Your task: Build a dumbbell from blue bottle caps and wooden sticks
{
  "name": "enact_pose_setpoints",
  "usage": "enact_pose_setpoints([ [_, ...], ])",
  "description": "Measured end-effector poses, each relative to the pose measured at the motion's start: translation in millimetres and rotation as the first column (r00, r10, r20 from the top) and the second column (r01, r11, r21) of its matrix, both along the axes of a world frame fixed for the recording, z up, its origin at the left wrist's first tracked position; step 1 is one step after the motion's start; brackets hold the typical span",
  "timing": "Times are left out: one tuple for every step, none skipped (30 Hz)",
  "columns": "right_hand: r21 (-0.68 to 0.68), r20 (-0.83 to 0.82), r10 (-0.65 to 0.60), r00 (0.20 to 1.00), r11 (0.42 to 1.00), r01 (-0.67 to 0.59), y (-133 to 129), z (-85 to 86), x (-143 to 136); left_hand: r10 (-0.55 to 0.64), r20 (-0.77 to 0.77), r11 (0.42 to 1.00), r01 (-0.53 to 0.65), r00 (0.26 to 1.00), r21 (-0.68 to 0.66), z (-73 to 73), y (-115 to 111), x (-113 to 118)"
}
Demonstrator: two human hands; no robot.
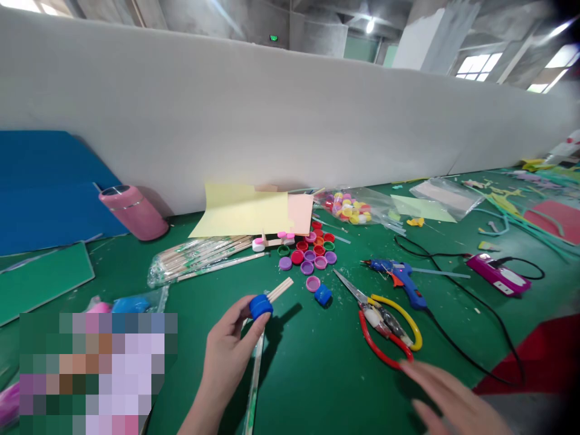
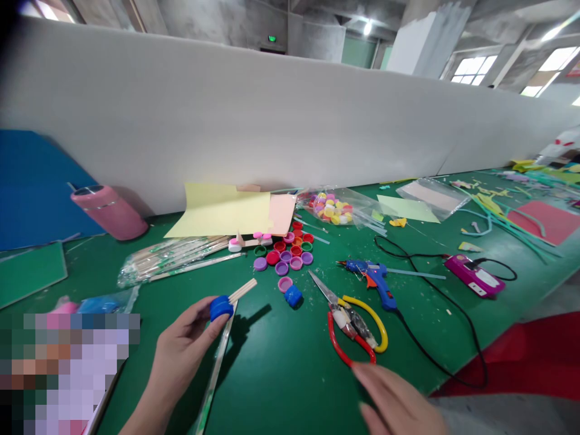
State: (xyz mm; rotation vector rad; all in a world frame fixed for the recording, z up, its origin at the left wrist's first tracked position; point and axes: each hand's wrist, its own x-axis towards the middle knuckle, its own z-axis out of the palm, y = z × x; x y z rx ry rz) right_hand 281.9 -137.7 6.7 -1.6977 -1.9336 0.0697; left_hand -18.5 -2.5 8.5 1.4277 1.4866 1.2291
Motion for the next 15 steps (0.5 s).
enact_pose_setpoints([
  [-0.044,0.023,0.095,0.995,0.995,-0.094,15.5,1.8,-15.2,-0.002,-0.006,1.000,0.002,1.000,0.004,-0.4,-0.3,0.0],
  [-0.174,0.087,0.248,0.965,0.957,-0.231,31.1,3.6,-32.2,-0.006,-0.012,1.000,0.006,1.000,0.007,-0.6,-0.6,0.1],
  [-0.274,0.131,0.322,0.938,0.921,-0.278,45.9,4.9,-49.9,-0.013,-0.018,1.000,0.013,1.000,0.010,-0.8,-0.9,0.3],
  [-0.338,0.156,0.348,0.925,0.898,-0.281,59.0,5.7,-67.0,-0.020,-0.024,1.000,0.020,1.000,0.015,-1.0,-1.1,0.5],
  [-0.379,0.168,0.352,0.921,0.886,-0.269,69.6,5.8,-82.5,-0.028,-0.029,0.999,0.028,0.999,0.017,-1.1,-1.3,0.7],
  [-0.410,0.165,0.381,0.910,0.865,-0.288,77.3,5.0,-95.4,-0.033,-0.034,0.999,0.033,0.999,0.022,-1.2,-1.4,0.8],
  [-0.414,0.152,0.413,0.898,0.852,-0.321,81.8,3.4,-105.1,-0.035,-0.038,0.999,0.036,0.999,0.026,-1.3,-1.6,0.7],
  [-0.405,0.130,0.473,0.871,0.827,-0.389,83.2,1.2,-111.6,-0.036,-0.042,0.999,0.037,0.998,0.030,-1.5,-1.7,0.6],
  [-0.398,0.107,0.538,0.836,0.794,-0.460,81.9,-1.6,-114.9,-0.037,-0.047,0.999,0.039,0.998,0.033,-1.6,-1.8,0.4],
  [-0.387,0.084,0.602,0.794,0.754,-0.531,78.5,-4.6,-115.5,-0.039,-0.051,0.999,0.040,0.998,0.035,-1.8,-1.9,0.2],
  [-0.374,0.059,0.656,0.753,0.714,-0.592,73.6,-7.6,-113.7,-0.042,-0.056,0.998,0.044,0.998,0.039,-1.9,-2.0,0.0],
  [-0.358,0.028,0.690,0.723,0.683,-0.637,67.8,-10.6,-110.1,-0.044,-0.062,0.998,0.047,0.997,0.043,-2.0,-2.1,-0.1],
  [-0.339,-0.013,0.710,0.704,0.660,-0.671,61.7,-13.4,-105.2,-0.047,-0.067,0.998,0.050,0.997,0.046,-2.0,-2.1,-0.2],
  [-0.311,-0.062,0.711,0.701,0.654,-0.690,55.9,-15.7,-99.4,-0.046,-0.070,0.998,0.050,0.996,0.049,-2.0,-2.0,-0.2],
  [-0.278,-0.126,0.703,0.700,0.652,-0.705,50.8,-17.4,-93.1,-0.045,-0.070,0.998,0.048,0.997,0.050,-2.0,-1.9,-0.2],
])
